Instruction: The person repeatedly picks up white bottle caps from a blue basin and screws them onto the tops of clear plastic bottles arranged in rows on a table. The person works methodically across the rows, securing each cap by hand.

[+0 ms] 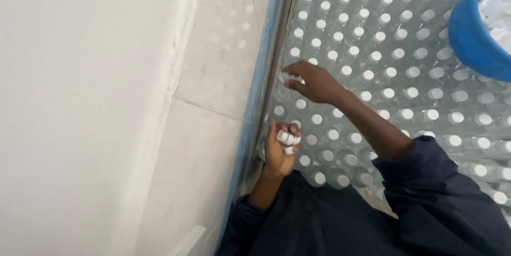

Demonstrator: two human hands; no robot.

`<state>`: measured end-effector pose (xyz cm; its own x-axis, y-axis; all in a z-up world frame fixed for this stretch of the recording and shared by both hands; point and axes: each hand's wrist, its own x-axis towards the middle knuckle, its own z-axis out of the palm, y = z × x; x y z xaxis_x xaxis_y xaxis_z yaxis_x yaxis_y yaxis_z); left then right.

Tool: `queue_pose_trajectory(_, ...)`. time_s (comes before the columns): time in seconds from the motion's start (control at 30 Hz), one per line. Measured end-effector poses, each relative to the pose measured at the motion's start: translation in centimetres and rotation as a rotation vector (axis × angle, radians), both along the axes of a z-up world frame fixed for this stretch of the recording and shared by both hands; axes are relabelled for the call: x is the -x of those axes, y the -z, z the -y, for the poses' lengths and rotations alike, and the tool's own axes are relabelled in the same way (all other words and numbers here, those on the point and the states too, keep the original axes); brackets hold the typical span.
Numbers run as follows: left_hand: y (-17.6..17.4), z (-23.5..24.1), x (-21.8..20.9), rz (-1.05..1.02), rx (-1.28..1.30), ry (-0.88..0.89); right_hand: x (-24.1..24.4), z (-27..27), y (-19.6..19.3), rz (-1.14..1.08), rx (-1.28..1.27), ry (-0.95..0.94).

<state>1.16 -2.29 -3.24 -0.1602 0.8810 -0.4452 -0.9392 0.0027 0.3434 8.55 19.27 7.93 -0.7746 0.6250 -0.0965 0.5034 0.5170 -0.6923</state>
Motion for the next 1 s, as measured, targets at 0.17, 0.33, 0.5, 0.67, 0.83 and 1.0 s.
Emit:
queue_pose_trajectory(0.17, -6.2, -0.8, -0.8, -0.098, 0.019, 0.102, -4.1, 7.2, -4.1, -0.109, 0.045, -0.403)
queue_pose_trajectory(0.33, -2.5, -0.1, -1.4, -0.325, -0.055, 0.229, -5.6, 6.8, 0.7, -0.148, -0.023, -0.248)
queue_pose_trajectory(0.5, -4.8, -1.0, -0.9, -0.512, -0.049, 0.162, -4.9, 4.5, 0.6, -0.23, 0.306, -0.094)
queue_pose_trajectory(0.67, -6.9, -3.9, 0.7, -0.797, 0.038, 0.06, -3.2, 1.6, 2.7, -0.268, 0.427, 0.111)
queue_pose_trajectory(0.83, 0.4, -9.7, 3.5, -1.126, 0.205, 0.009, -1.9, 0.3, 3.5, -0.394, 0.505, 0.164)
queue_pose_trajectory(1.0, 0.3, -14.0, 6.8, -1.333, 0.28, 0.14, 0.1, -4.7, 3.8, -0.314, 0.332, 0.119)
